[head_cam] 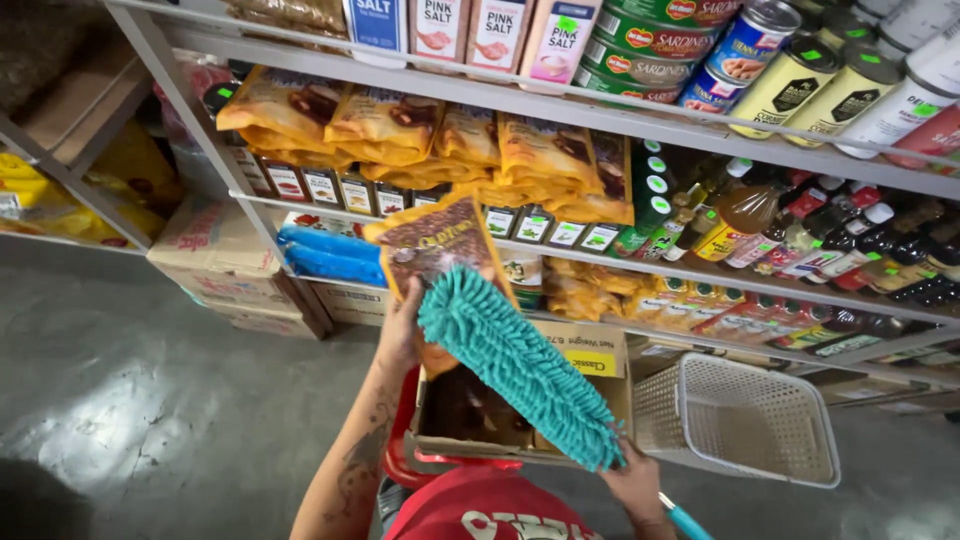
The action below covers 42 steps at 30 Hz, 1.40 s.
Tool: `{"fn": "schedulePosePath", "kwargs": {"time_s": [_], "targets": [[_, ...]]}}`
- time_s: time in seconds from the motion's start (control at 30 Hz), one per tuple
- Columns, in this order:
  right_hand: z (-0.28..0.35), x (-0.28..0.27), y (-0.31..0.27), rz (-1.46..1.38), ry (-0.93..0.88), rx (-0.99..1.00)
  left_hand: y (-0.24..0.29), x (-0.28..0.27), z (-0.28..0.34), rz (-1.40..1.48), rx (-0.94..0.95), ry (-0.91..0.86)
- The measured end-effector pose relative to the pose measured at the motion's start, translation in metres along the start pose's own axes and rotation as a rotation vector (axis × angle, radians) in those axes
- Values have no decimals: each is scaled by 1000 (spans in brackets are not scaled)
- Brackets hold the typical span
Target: Selecting various packaged food items from store shelves and placing them into a cardboard box.
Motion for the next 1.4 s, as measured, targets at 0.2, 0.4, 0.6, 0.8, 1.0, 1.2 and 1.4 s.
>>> {"fn": "schedulePosePath", "kwargs": {"time_s": [0.2, 0.4, 0.6, 0.8, 1.0, 1.2, 1.4], "targets": [[-15, -50, 31, 245, -262, -97, 38, -30, 8, -272, 186, 197], [-64, -24, -66, 651, -607, -84, 60, 34, 33, -83, 199, 125], [-112, 58, -43, 741, -768, -42, 13, 17, 44, -242, 23, 38], [-191, -27, -209, -1177, -249, 48, -8, 64, 60, -304, -208, -232], [-205, -19, -240, -1362, -81, 80, 3, 95, 58, -424, -144, -301], [-188, -68, -247, -900, -197, -106, 5, 73, 53, -337, -54, -268], [-176, -113, -256, -381, -72, -250, 70, 138, 87, -373, -54, -294]]}}
Point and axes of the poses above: each hand's wrist, its own z-axis away from the middle knuckle, its own x-axis out of the palm, y = z × x, the point moved 4 cm from there along -z, towards the middle knuckle, and after that the axes turned 3 degrees about x, right-handed, at the moved point
